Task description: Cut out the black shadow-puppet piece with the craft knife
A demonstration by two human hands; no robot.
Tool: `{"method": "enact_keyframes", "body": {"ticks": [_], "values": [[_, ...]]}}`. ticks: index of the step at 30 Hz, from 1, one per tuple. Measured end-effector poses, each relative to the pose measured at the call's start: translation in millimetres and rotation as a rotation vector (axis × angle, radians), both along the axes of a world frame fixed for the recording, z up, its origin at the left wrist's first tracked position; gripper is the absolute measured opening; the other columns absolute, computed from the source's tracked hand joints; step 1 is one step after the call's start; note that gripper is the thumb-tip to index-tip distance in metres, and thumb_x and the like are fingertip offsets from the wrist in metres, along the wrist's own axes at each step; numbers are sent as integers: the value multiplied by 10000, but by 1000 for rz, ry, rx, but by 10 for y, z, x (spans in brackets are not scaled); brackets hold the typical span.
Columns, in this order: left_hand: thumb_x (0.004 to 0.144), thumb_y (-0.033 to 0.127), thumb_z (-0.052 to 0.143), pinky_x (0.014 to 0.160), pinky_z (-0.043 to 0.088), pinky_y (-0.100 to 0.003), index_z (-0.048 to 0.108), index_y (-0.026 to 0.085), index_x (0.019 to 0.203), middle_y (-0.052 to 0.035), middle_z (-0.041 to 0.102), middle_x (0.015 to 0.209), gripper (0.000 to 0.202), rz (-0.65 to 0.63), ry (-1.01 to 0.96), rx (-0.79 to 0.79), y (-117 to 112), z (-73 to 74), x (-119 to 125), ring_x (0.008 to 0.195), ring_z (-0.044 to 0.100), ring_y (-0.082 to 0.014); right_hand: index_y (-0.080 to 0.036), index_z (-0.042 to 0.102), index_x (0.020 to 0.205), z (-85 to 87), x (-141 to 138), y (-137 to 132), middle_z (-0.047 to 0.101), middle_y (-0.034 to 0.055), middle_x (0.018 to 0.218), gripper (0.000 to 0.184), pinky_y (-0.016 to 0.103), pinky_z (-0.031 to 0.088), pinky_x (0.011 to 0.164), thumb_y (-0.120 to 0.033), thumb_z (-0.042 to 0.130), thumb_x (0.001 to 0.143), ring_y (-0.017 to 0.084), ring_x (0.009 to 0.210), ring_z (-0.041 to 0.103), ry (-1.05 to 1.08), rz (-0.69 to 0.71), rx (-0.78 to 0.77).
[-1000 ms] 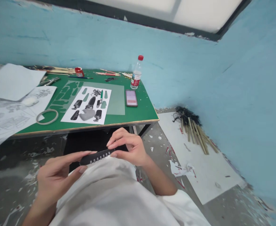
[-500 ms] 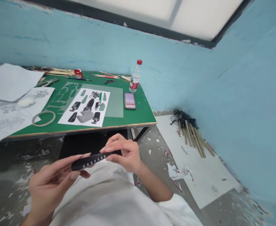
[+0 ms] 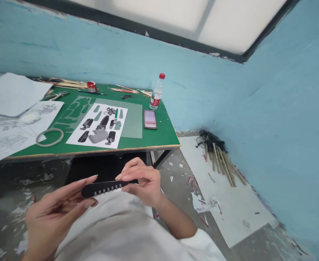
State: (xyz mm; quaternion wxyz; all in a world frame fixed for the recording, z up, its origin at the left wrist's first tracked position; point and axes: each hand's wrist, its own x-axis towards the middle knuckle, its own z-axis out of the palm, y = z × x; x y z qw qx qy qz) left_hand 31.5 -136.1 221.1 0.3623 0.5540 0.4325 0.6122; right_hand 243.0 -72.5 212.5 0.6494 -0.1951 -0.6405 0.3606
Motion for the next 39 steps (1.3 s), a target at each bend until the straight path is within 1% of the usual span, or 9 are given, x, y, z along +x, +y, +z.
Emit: {"method": "enact_keyframes", "body": {"ticks": [4, 9, 14, 16, 22, 27, 32, 36, 39], "values": [[816, 153, 895, 687, 691, -196, 827, 381, 1173, 69, 850, 1103, 430, 10, 54, 25, 8, -17, -52, 633, 760, -102, -367, 834, 1135, 5, 4, -3, 865, 30, 907, 226, 407, 574, 726, -392, 876, 915, 213, 760, 730, -14, 8, 57], [806, 203, 924, 662, 685, -201, 835, 356, 1158, 35, 857, 1075, 394, -1, 76, 30, 16, -33, -89, 598, 756, -112, -348, 831, 1051, 6, 5, 1, 857, 23, 856, 188, 407, 565, 686, -435, 889, 894, 202, 656, 702, -45, -42, 67], [818, 220, 917, 698, 703, -235, 834, 368, 1147, 44, 860, 1064, 370, 15, 44, -8, -16, -32, -68, 650, 782, -135, -369, 790, 1227, 25, 4, -22, 864, 30, 909, 314, 387, 571, 710, -379, 869, 923, 219, 802, 732, -32, -13, 92], [814, 202, 915, 707, 710, -246, 831, 362, 1147, 42, 859, 1071, 379, 21, 47, -12, -29, -35, -70, 659, 791, -143, -372, 788, 1218, 29, 6, -38, 862, 27, 899, 316, 385, 577, 710, -383, 876, 915, 221, 809, 729, -39, -29, 82], [815, 169, 907, 721, 699, -191, 817, 373, 1168, 69, 853, 1094, 418, -36, 37, 58, -11, -33, -107, 616, 779, -105, -383, 773, 1230, 44, 4, -64, 859, 17, 891, 315, 377, 571, 712, -378, 864, 929, 217, 810, 721, -60, -44, 89], [795, 143, 909, 683, 689, -166, 817, 362, 1136, 82, 855, 1050, 416, -15, 76, 122, 27, -12, -115, 748, 828, -139, -375, 767, 1250, 52, -14, -63, 859, 22, 892, 317, 372, 568, 706, -376, 849, 944, 214, 801, 717, -42, -36, 102], [812, 166, 905, 593, 693, -215, 818, 361, 1133, 63, 859, 1005, 386, -8, 159, 203, 33, -48, -151, 786, 843, -197, -363, 772, 1203, 56, -24, -81, 845, 22, 837, 276, 373, 566, 668, -388, 851, 939, 222, 754, 698, -58, -103, 134], [824, 253, 912, 595, 716, -305, 805, 388, 1178, 55, 856, 1016, 393, 3, 224, 249, 30, -77, -192, 751, 839, -230, -360, 761, 1223, 79, -12, -100, 841, 21, 816, 277, 374, 563, 646, -397, 829, 958, 223, 730, 694, -87, -121, 169], [851, 246, 889, 602, 711, -320, 806, 359, 1130, 58, 856, 1036, 313, 3, 253, 287, 25, -76, -208, 734, 835, -227, -373, 751, 1217, 97, -6, -107, 848, 9, 828, 262, 369, 546, 631, -411, 818, 966, 221, 715, 687, -114, -135, 168]]}}
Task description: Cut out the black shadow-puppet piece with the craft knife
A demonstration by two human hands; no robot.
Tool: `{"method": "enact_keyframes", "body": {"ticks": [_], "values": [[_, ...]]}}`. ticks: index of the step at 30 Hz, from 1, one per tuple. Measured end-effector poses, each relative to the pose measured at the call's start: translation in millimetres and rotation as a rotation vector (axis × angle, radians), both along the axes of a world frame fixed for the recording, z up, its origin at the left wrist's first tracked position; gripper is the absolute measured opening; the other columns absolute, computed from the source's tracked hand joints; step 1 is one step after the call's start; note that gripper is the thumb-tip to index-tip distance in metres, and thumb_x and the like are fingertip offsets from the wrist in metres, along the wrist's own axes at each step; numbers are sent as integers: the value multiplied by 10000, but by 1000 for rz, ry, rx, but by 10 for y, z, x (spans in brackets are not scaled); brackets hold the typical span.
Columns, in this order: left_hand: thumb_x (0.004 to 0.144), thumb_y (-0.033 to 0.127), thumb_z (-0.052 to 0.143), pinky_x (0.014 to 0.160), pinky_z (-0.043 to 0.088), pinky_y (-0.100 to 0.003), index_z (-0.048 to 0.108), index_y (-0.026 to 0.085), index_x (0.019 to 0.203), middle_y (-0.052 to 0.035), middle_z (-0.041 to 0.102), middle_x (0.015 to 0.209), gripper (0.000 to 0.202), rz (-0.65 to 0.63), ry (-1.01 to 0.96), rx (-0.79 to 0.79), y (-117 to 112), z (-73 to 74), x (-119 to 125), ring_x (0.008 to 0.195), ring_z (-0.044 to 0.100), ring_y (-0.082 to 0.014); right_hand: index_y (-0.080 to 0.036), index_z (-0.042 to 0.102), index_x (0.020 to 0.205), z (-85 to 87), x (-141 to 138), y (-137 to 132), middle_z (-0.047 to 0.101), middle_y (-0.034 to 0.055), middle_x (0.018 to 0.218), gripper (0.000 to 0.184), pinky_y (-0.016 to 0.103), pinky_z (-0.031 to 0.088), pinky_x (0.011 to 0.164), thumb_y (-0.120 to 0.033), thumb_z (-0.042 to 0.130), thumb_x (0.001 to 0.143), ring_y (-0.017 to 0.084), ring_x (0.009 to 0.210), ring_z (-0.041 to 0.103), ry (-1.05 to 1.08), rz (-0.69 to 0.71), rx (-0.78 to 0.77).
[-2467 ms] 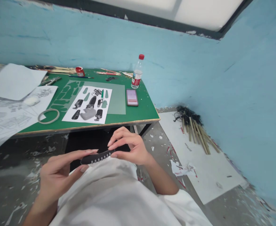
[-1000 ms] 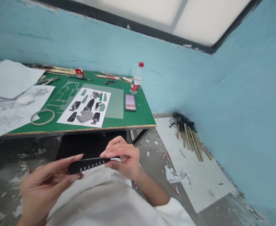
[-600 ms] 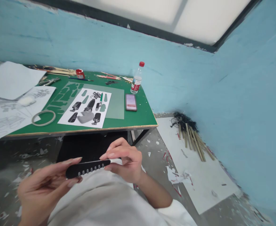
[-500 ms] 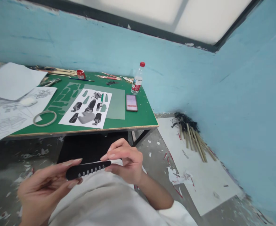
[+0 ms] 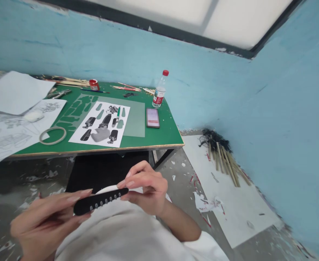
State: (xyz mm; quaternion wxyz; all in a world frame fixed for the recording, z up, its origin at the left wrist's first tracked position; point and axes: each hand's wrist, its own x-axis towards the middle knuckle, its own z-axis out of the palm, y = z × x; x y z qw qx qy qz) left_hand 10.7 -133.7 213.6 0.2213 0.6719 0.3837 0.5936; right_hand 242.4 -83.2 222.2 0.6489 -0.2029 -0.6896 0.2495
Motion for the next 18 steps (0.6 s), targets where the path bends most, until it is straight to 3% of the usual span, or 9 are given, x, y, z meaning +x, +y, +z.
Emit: {"method": "enact_keyframes", "body": {"ticks": [10, 18], "values": [[887, 204, 853, 680, 694, -293, 778, 324, 1036, 9, 854, 1090, 206, -76, 152, 175, 45, -6, -126, 817, 848, -226, -336, 754, 1282, 32, -9, -5, 860, 26, 887, 341, 371, 562, 684, -311, 841, 954, 217, 735, 693, 37, 80, 46], [916, 148, 817, 752, 673, -262, 790, 275, 1036, -26, 843, 1168, 177, -131, 184, 257, 86, -9, -160, 892, 845, -195, -331, 744, 1246, 41, -3, 1, 847, 10, 829, 287, 344, 553, 664, -352, 822, 970, 203, 708, 688, 26, 67, 57]]}}
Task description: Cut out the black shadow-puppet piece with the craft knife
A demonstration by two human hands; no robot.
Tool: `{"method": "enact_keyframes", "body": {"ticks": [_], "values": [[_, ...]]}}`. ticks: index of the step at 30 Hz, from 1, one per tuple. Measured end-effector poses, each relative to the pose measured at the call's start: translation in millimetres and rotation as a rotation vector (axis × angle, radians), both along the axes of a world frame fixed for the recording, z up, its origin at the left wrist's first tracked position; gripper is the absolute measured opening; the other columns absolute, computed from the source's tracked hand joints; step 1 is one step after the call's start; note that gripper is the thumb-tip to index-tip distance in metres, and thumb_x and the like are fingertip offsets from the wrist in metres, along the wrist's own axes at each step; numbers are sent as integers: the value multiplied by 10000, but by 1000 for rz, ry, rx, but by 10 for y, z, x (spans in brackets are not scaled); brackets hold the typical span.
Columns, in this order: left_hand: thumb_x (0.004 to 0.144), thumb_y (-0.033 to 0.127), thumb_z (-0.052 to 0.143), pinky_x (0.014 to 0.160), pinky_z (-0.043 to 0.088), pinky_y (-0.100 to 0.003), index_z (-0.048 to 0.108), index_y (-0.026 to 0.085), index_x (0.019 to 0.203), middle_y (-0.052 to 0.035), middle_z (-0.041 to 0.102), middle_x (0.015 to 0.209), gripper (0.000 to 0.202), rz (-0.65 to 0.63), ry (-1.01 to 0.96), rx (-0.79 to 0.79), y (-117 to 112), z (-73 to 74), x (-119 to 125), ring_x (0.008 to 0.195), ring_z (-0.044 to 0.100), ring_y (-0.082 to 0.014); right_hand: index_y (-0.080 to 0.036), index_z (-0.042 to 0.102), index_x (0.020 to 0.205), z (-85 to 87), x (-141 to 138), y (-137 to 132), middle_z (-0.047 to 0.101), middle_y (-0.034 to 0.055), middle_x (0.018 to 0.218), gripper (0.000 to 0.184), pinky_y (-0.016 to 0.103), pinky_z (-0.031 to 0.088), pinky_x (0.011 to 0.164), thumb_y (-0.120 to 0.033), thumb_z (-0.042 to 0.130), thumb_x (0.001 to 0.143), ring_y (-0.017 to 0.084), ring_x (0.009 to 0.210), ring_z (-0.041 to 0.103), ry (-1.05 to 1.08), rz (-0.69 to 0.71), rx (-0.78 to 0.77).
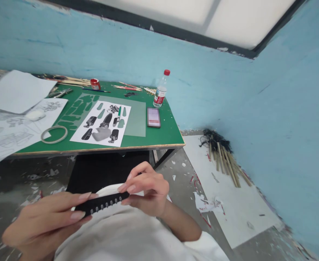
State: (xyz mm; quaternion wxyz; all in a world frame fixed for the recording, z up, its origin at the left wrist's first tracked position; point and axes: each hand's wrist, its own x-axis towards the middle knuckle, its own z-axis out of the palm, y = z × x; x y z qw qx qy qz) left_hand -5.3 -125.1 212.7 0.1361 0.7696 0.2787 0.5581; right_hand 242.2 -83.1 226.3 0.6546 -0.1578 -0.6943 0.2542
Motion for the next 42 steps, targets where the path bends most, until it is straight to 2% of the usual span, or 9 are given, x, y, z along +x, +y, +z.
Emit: {"method": "enact_keyframes", "body": {"ticks": [4, 11, 15, 17, 19, 23, 27, 38, 42], "values": [[931, 117, 799, 796, 661, -229, 809, 186, 1031, -77, 816, 1265, 122, -84, -19, 90, 42, 8, -10, 946, 835, -172, -321, 736, 1239, -4, 11, 10, 844, 15, 830, 276, 340, 544, 666, -353, 814, 977, 200, 711, 689, -15, 4, 11], [940, 78, 773, 868, 650, -226, 818, 166, 1037, -75, 781, 1350, 139, -88, 6, 103, 50, 28, -26, 1050, 814, -166, -333, 729, 1264, -54, -10, -10, 833, 24, 837, 314, 347, 551, 686, -415, 810, 972, 217, 747, 674, -11, 14, -9], [961, 141, 780, 823, 652, -193, 812, 166, 961, -84, 828, 1222, 41, -64, 22, 106, 59, 94, 3, 924, 828, -142, -266, 705, 1247, -60, 29, -122, 814, 110, 1027, 414, 360, 548, 694, -617, 606, 1051, 248, 892, 675, 9, 95, -355], [970, 172, 779, 823, 646, -191, 810, 177, 941, -70, 844, 1167, 43, -18, 17, 95, 52, 106, 21, 893, 827, -137, -219, 687, 1101, -29, 74, -179, 778, 105, 931, 531, 326, 509, 626, -714, 499, 1057, 215, 764, 656, -44, 174, -585], [993, 197, 756, 830, 642, -206, 813, 203, 964, -49, 845, 1166, 65, 23, 37, 81, 42, 94, 30, 889, 824, -137, -201, 644, 961, 14, 112, -217, 708, 48, 750, 592, 281, 452, 559, -755, 457, 1052, 161, 611, 590, -165, 253, -687], [1008, 218, 743, 791, 635, -220, 804, 242, 1023, -38, 847, 1153, 67, 16, 145, 88, 45, 63, 33, 880, 830, -145, -208, 558, 816, 73, 121, -242, 592, -21, 611, 491, 223, 393, 513, -599, 495, 1106, 102, 527, 526, -322, 362, -672], [992, 184, 762, 797, 616, -203, 788, 215, 1016, -65, 855, 1095, 47, 26, 181, 143, 69, 66, 45, 899, 832, -140, -216, 494, 741, 82, 93, -249, 511, -52, 564, 458, 212, 342, 488, -464, 511, 1126, 76, 482, 428, -335, 349, -702], [882, 149, 855, 769, 643, -210, 789, 255, 1033, -12, 855, 1117, 196, 71, 54, 3, 66, -73, 94, 787, 821, -140, -212, 487, 760, 106, 75, -260, 500, -45, 619, 445, 215, 346, 509, -442, 475, 1141, 77, 522, 415, -320, 379, -739], [851, 205, 907, 777, 664, -199, 722, 279, 1368, -20, 849, 1148, 555, 43, -123, -201, 28, -80, 168, 882, 843, -185, -215, 484, 764, 63, 80, -260, 488, -51, 620, 454, 227, 336, 507, -469, 473, 1140, 82, 525, 421, -310, 338, -764]]}}
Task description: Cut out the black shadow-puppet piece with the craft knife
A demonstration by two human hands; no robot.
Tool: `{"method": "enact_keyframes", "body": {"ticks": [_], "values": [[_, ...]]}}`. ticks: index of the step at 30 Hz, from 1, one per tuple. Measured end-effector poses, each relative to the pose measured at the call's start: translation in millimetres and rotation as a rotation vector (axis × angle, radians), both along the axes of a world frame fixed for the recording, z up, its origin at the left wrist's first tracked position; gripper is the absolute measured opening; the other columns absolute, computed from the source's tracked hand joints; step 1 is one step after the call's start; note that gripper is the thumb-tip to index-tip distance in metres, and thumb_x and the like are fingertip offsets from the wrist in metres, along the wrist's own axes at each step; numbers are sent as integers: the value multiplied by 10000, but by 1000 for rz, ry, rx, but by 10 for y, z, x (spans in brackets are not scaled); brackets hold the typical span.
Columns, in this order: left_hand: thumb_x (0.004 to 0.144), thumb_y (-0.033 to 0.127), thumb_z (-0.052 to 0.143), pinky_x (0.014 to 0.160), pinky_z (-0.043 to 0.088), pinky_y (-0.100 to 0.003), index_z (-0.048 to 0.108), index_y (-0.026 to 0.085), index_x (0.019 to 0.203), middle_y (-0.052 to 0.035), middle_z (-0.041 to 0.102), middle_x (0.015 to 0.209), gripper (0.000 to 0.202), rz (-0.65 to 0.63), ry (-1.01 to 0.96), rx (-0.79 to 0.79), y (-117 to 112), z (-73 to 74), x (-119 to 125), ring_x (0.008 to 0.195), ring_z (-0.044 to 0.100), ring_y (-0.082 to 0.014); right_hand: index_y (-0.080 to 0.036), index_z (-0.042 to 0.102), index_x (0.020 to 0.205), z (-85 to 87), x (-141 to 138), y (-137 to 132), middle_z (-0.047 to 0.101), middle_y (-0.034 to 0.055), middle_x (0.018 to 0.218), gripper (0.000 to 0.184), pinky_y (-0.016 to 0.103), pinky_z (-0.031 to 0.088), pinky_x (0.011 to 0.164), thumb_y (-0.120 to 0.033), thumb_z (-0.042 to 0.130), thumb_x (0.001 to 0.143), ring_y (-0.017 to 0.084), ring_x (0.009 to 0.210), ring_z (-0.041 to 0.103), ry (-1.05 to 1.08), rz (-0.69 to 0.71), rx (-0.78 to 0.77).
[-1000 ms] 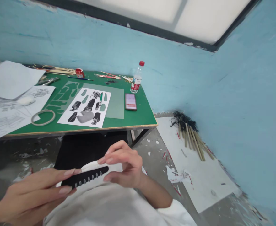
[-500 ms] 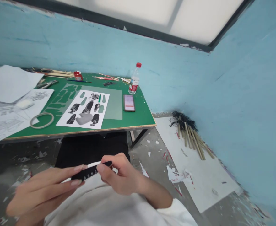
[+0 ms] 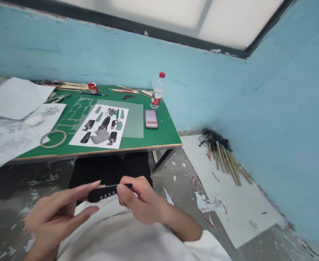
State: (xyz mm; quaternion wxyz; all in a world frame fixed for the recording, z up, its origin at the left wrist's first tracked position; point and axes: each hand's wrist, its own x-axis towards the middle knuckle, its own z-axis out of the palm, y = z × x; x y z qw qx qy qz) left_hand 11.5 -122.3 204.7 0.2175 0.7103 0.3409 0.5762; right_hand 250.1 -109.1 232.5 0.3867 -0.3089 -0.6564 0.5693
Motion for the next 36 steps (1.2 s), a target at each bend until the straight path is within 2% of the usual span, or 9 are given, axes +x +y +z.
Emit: {"method": "enact_keyframes", "body": {"ticks": [2, 3, 7, 9, 12, 15, 22, 29, 36], "values": [[892, 293, 883, 810, 679, -235, 616, 302, 1514, -59, 816, 1258, 677, -113, -138, -192, -5, -6, 11, 994, 839, -238, -218, 482, 766, -29, 5, 6, 484, -53, 619, 457, 235, 339, 511, -481, 469, 1140, 87, 529, 430, -3, -21, -5], [920, 327, 856, 812, 685, -254, 605, 308, 1526, -76, 803, 1289, 656, -179, -191, -279, -1, -4, 11, 989, 840, -250, -220, 482, 767, -42, 7, 10, 481, -54, 617, 457, 238, 339, 512, -485, 467, 1140, 89, 529, 429, -5, -25, -4], [990, 386, 762, 707, 679, -244, 761, 269, 1340, -77, 859, 1060, 369, -381, -217, -509, 31, 42, 25, 739, 820, -197, -224, 462, 765, -55, -8, 41, 445, -60, 626, 449, 253, 311, 521, -472, 452, 1139, 92, 536, 388, -70, -49, 76], [1014, 410, 721, 649, 673, -236, 830, 236, 1195, -80, 858, 962, 274, -439, -204, -580, 44, 78, 63, 743, 818, -207, -222, 450, 752, -38, -25, 62, 425, -61, 634, 445, 259, 304, 543, -444, 445, 1139, 92, 548, 377, -129, -65, 181], [1057, 389, 653, 574, 663, -227, 872, 210, 1038, -86, 853, 884, 283, -441, -202, -645, 53, 111, 137, 714, 820, -214, -220, 458, 750, -15, -43, 91, 423, -60, 641, 431, 258, 309, 557, -413, 438, 1135, 92, 558, 381, -171, -62, 262], [1081, 384, 613, 554, 664, -231, 878, 199, 1010, -82, 846, 820, 332, -447, -237, -702, 48, 109, 171, 657, 814, -211, -215, 467, 748, -18, -41, 106, 432, -57, 649, 434, 253, 304, 550, -417, 447, 1131, 91, 564, 381, -174, -53, 231], [1089, 419, 598, 582, 675, -246, 877, 190, 972, -77, 840, 789, 379, -474, -270, -805, 43, 99, 161, 654, 812, -206, -206, 515, 756, -81, -55, 147, 454, -60, 618, 501, 242, 296, 524, -604, 551, 1058, 92, 565, 375, -193, -19, 1], [1052, 485, 650, 563, 673, -248, 876, 172, 920, -98, 841, 800, 408, -463, -342, -866, 73, 71, 209, 629, 808, -218, -200, 542, 759, -135, -102, 204, 489, -60, 602, 533, 243, 324, 529, -644, 553, 1055, 92, 546, 415, -30, 81, -226], [1016, 537, 687, 578, 676, -298, 874, 154, 913, -110, 842, 808, 439, -356, -337, -920, 26, 70, 146, 627, 800, -233, -222, 439, 680, -88, -63, 226, 453, -63, 583, 568, 253, 300, 527, -611, 514, 1088, 90, 530, 371, -49, 34, -132]]}}
